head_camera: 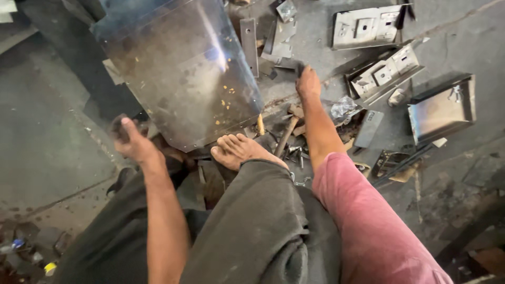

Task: The person sits on the floor and uses a hammer and chisel to shape a rectangular metal sheet on a metal beam. They repeatedly strike the chisel to create indentations and then use shears to cut a rectangular section from the sheet.

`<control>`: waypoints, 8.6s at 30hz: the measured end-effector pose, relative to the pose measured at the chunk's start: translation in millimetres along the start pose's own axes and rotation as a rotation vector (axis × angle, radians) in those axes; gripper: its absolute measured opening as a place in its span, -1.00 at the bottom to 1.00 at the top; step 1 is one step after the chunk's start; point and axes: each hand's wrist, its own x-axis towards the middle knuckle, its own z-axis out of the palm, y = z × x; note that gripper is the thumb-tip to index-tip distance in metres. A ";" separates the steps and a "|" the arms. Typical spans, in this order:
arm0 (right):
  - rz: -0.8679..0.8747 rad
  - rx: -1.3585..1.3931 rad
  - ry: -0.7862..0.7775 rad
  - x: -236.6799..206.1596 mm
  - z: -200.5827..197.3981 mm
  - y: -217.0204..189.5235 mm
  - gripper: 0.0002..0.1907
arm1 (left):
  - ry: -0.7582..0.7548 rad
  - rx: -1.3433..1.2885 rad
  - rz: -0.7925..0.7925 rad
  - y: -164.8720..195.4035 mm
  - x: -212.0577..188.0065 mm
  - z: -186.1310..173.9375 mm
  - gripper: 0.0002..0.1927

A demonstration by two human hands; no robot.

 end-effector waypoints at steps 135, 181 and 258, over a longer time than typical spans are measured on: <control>-0.445 0.434 -0.256 -90.6 -136.5 -167.3 -0.65 | -0.354 -0.026 0.546 -24.5 117.4 117.6 -0.59; -0.937 0.172 -0.319 -118.5 -209.8 -242.3 -0.77 | -0.435 0.115 0.593 -19.4 97.3 105.5 -0.78; -0.632 0.123 -0.035 -83.6 -89.4 -150.0 -0.67 | 0.064 0.314 0.259 -36.2 97.8 55.9 -0.12</control>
